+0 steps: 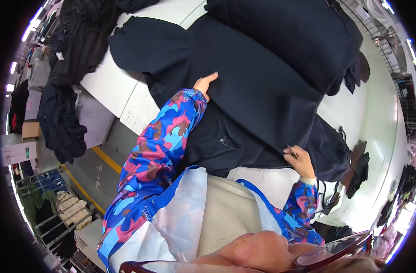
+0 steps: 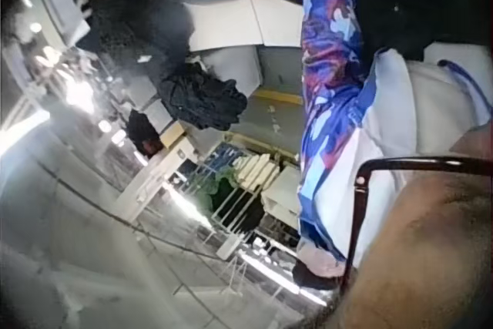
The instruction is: Trimming loose threads and inspecting black hoodies for quality control.
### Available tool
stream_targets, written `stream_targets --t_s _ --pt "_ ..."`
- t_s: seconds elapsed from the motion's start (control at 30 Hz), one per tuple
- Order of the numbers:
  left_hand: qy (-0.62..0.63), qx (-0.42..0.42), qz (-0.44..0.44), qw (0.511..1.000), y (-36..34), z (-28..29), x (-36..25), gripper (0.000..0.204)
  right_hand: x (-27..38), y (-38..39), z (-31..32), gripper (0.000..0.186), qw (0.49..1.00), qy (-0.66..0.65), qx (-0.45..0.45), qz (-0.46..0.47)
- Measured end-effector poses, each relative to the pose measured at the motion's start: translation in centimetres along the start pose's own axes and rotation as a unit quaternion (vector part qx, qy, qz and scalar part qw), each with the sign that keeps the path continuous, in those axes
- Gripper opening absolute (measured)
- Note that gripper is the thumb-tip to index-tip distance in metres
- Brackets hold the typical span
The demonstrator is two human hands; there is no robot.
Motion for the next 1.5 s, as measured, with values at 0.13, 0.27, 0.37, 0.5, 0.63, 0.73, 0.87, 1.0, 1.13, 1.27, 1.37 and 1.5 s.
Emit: stream_targets --t_s 0.13,0.27,0.37,0.5,0.63,0.73,0.87,1.0,1.13,1.27,1.37,1.5 --pt "-0.051 0.057 -0.052 0.996 2.9 -2.9 1.3 0.036 -3.4 3.6 2.2 0.019 0.986 -0.065 -0.110 -0.107" --pt "-0.019 0.243 -0.127 0.961 12.1 -7.7 2.5 0.022 -0.5 3.8 -0.7 0.020 0.949 -0.234 -0.208 -0.032" --pt "-0.131 0.297 -0.163 0.932 18.3 -9.9 4.1 0.019 4.6 2.5 -6.6 0.024 0.914 -0.380 -0.139 0.032" --pt "-0.205 0.343 -0.129 0.908 22.7 -9.9 6.4 0.017 6.9 3.0 -10.9 0.021 0.854 -0.506 -0.118 0.029" --pt "-0.267 0.392 -0.173 0.864 23.7 -9.6 6.7 0.009 4.8 4.3 -12.3 0.021 0.791 -0.610 -0.051 -0.013" --pt "-0.283 0.385 -0.162 0.863 24.1 -9.7 7.2 0.006 4.0 5.8 -12.5 0.031 0.787 -0.616 -0.027 0.017" --pt "-0.287 0.387 -0.182 0.857 24.6 -9.7 7.2 0.004 3.7 6.8 -11.9 0.029 0.894 -0.426 -0.141 0.020" --pt "-0.306 0.389 -0.271 0.826 25.3 -10.1 6.9 0.012 2.8 6.4 -11.4 0.017 0.870 -0.465 -0.163 -0.012" --pt "-0.393 0.340 -0.409 0.750 26.1 -10.9 6.7 0.029 3.3 6.9 -11.4 0.013 0.894 -0.399 -0.198 0.047" --pt "-0.401 0.301 -0.406 0.764 25.1 -11.0 6.8 0.042 4.5 7.5 -11.3 0.010 0.928 -0.243 -0.261 0.106" --pt "-0.446 0.337 -0.429 0.709 24.1 -11.4 6.4 0.042 2.4 6.6 -11.4 0.010 0.863 -0.474 -0.158 -0.072" --pt "-0.434 0.371 -0.377 0.729 22.0 -12.4 5.5 0.029 3.4 5.4 -11.1 0.012 0.692 -0.720 0.035 -0.047"
Point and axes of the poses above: each hand's wrist, its own y-axis away from the middle knuckle, its own z-axis out of the back of the hand, x = y × z, the point moved 5 cm from there along -y, towards the middle knuckle, and after that the axes turned 13 degrees about -z, right-handed, at the moved point
